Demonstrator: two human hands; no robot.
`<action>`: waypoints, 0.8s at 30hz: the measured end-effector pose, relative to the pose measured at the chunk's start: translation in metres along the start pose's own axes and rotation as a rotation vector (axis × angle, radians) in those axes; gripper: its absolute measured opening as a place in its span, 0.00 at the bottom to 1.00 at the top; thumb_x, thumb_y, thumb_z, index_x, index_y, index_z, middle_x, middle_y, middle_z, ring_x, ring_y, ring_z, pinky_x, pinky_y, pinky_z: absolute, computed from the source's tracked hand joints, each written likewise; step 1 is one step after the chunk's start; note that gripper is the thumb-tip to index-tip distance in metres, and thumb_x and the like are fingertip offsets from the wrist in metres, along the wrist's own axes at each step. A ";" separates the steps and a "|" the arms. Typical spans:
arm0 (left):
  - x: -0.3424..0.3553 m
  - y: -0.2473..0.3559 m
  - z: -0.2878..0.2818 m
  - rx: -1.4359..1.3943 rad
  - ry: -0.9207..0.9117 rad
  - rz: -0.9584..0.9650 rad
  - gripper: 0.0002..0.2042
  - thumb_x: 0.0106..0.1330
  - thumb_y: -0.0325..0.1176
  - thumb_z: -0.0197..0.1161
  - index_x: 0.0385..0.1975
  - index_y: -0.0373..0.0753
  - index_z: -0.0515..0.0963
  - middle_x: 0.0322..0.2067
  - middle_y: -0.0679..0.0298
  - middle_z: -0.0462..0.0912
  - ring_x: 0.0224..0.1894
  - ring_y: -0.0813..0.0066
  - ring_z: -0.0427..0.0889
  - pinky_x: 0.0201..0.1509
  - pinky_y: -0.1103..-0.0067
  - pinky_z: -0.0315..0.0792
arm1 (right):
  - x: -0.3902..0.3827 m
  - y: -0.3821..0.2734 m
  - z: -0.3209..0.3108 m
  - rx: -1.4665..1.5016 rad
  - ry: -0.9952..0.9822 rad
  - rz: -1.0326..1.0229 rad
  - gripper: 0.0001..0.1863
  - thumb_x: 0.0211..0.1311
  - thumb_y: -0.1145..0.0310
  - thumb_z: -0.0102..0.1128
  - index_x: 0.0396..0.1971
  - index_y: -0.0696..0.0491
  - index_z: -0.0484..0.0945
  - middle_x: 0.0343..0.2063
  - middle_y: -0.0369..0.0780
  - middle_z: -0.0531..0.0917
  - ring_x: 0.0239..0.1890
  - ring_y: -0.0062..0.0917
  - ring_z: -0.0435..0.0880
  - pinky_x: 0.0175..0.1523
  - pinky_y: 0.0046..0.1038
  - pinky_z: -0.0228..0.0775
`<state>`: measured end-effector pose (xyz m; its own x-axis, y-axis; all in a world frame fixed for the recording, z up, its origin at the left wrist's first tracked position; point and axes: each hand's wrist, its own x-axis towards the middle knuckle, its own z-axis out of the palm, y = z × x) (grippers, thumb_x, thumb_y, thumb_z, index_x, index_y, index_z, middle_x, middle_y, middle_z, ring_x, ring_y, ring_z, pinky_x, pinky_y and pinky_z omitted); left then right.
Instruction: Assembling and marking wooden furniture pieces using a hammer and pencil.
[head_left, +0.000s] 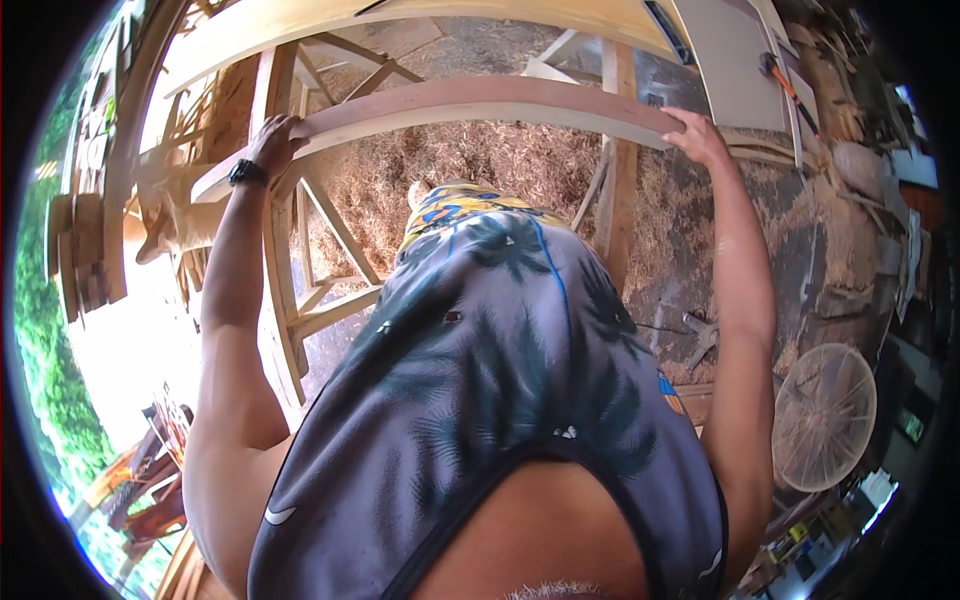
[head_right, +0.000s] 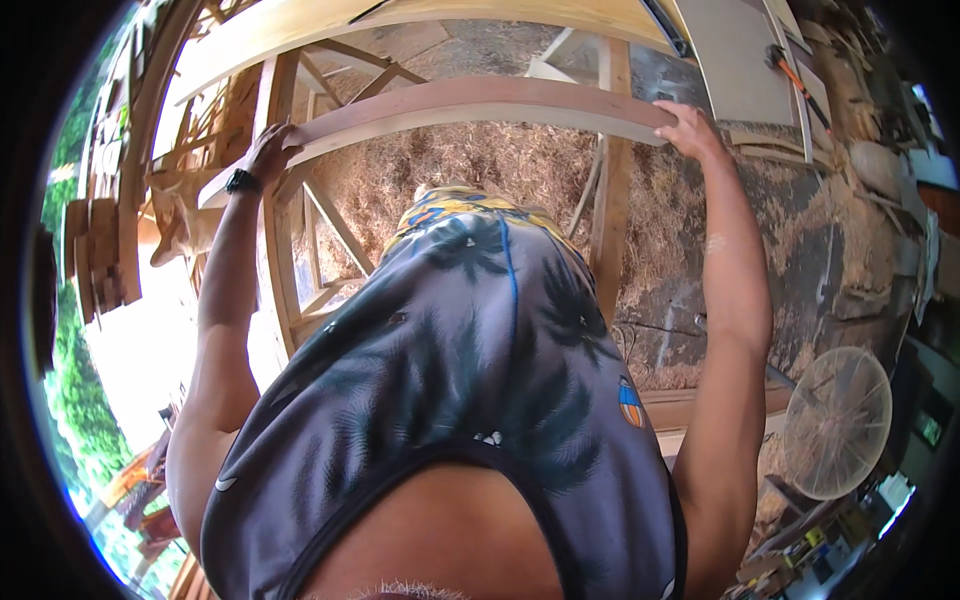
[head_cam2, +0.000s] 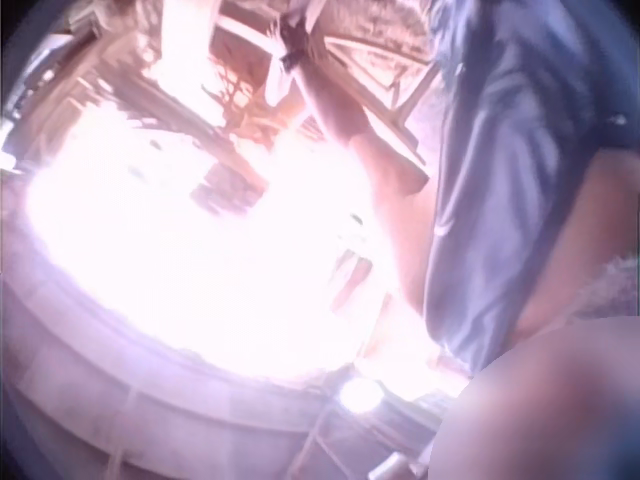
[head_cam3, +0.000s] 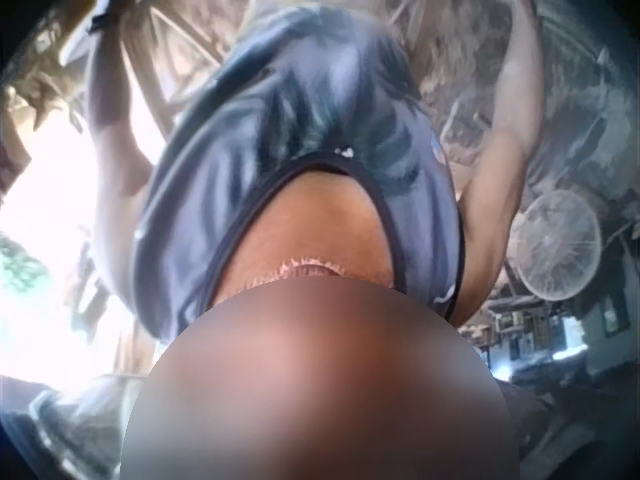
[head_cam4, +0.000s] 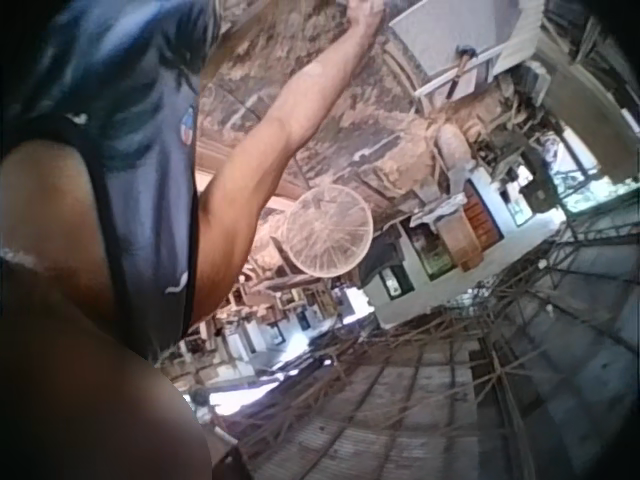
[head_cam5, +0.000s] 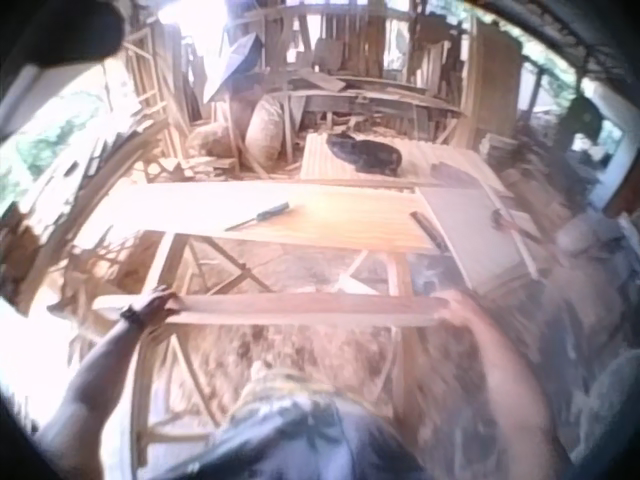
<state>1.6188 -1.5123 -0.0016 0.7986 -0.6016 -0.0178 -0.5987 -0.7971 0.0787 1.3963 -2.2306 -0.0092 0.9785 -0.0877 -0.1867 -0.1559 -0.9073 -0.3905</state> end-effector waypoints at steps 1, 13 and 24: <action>-0.004 -0.006 0.003 0.017 0.015 -0.001 0.19 0.60 0.39 0.68 0.49 0.37 0.78 0.48 0.55 0.80 0.55 0.54 0.75 0.61 0.65 0.68 | 0.004 -0.004 0.002 -0.020 0.015 -0.015 0.31 0.49 0.68 0.71 0.58 0.50 0.76 0.53 0.48 0.82 0.56 0.40 0.80 0.61 0.35 0.70; -0.006 0.003 0.000 0.051 -0.031 -0.092 0.20 0.62 0.38 0.67 0.51 0.37 0.76 0.52 0.55 0.79 0.58 0.54 0.74 0.63 0.65 0.67 | 0.002 -0.016 -0.001 -0.014 -0.043 0.079 0.32 0.49 0.65 0.71 0.59 0.48 0.76 0.55 0.47 0.80 0.58 0.41 0.79 0.63 0.35 0.69; -0.001 -0.006 -0.002 0.039 -0.047 -0.073 0.19 0.62 0.38 0.67 0.51 0.38 0.77 0.50 0.55 0.80 0.57 0.55 0.75 0.62 0.65 0.68 | 0.008 -0.020 0.001 -0.043 -0.040 0.094 0.32 0.52 0.64 0.71 0.60 0.46 0.75 0.54 0.47 0.80 0.57 0.41 0.79 0.61 0.37 0.70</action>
<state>1.6219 -1.5068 -0.0002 0.8370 -0.5429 -0.0687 -0.5417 -0.8398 0.0365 1.4073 -2.2123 -0.0039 0.9535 -0.1579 -0.2567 -0.2401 -0.9128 -0.3303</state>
